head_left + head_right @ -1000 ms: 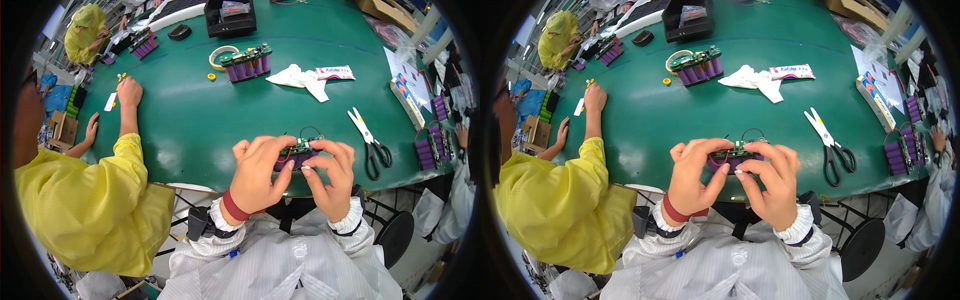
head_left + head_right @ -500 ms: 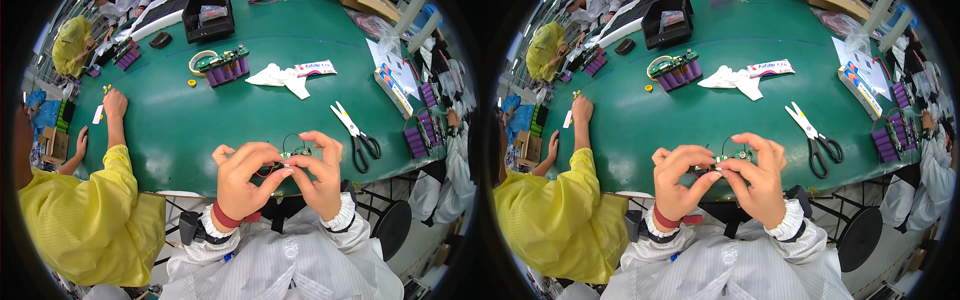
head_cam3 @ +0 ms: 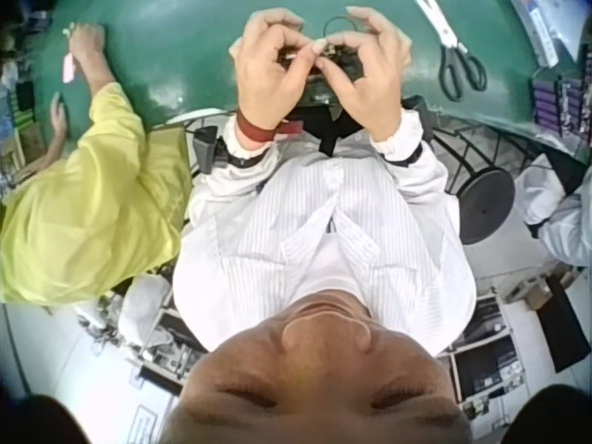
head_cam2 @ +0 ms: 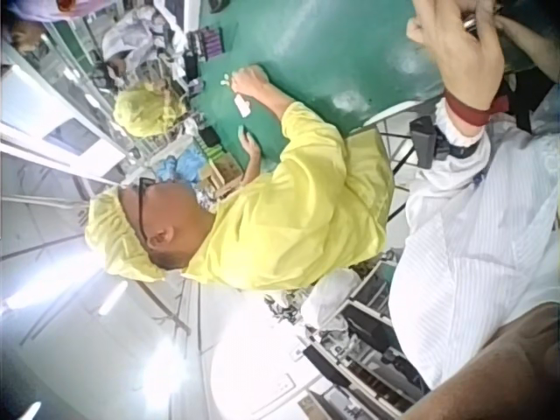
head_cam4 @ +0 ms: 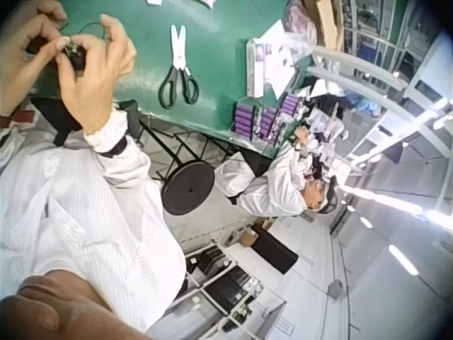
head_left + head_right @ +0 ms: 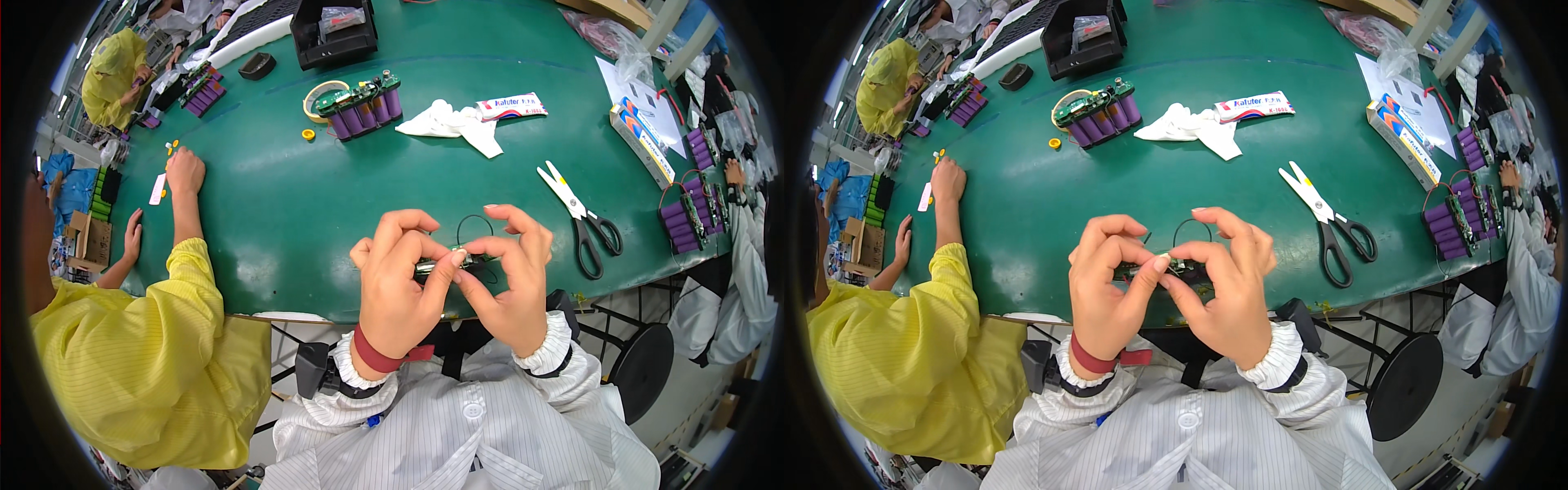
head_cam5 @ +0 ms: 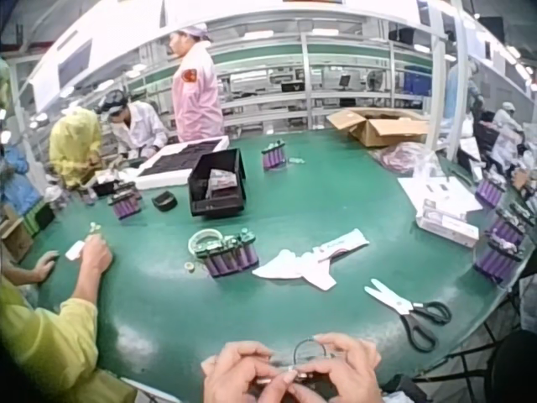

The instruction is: Assembling lithium-ion battery packs with circuit boards using protective tape and adhesive.

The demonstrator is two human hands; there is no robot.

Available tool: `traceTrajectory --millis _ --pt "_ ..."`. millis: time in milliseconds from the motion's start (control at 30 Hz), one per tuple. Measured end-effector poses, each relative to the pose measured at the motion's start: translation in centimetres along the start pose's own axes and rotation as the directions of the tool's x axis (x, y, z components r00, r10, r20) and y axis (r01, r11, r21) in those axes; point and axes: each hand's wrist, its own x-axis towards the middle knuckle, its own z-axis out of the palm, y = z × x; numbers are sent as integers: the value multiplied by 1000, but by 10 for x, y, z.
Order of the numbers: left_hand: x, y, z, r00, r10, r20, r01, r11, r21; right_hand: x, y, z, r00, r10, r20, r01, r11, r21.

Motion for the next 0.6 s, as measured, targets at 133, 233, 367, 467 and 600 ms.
traceTrajectory --millis 133,233,367,467,600 --pt "-1 -1 3 993 -120 -20 120 993 -7 -1 1 3 996 -58 -72 49 992 -115" --pt "-1 -1 4 984 -175 -26 175 985 -1 -2 3 7 985 -132 -109 110 976 -191" --pt "0 3 3 973 -232 -12 232 972 -33 -3 4 9 979 -161 -129 132 969 -210" --pt "-1 2 2 966 -258 10 258 964 -61 -3 5 10 971 -175 -161 144 972 -184" --pt "-2 -1 1 949 -309 66 315 934 -168 -4 7 13 973 -154 -175 134 983 -123"
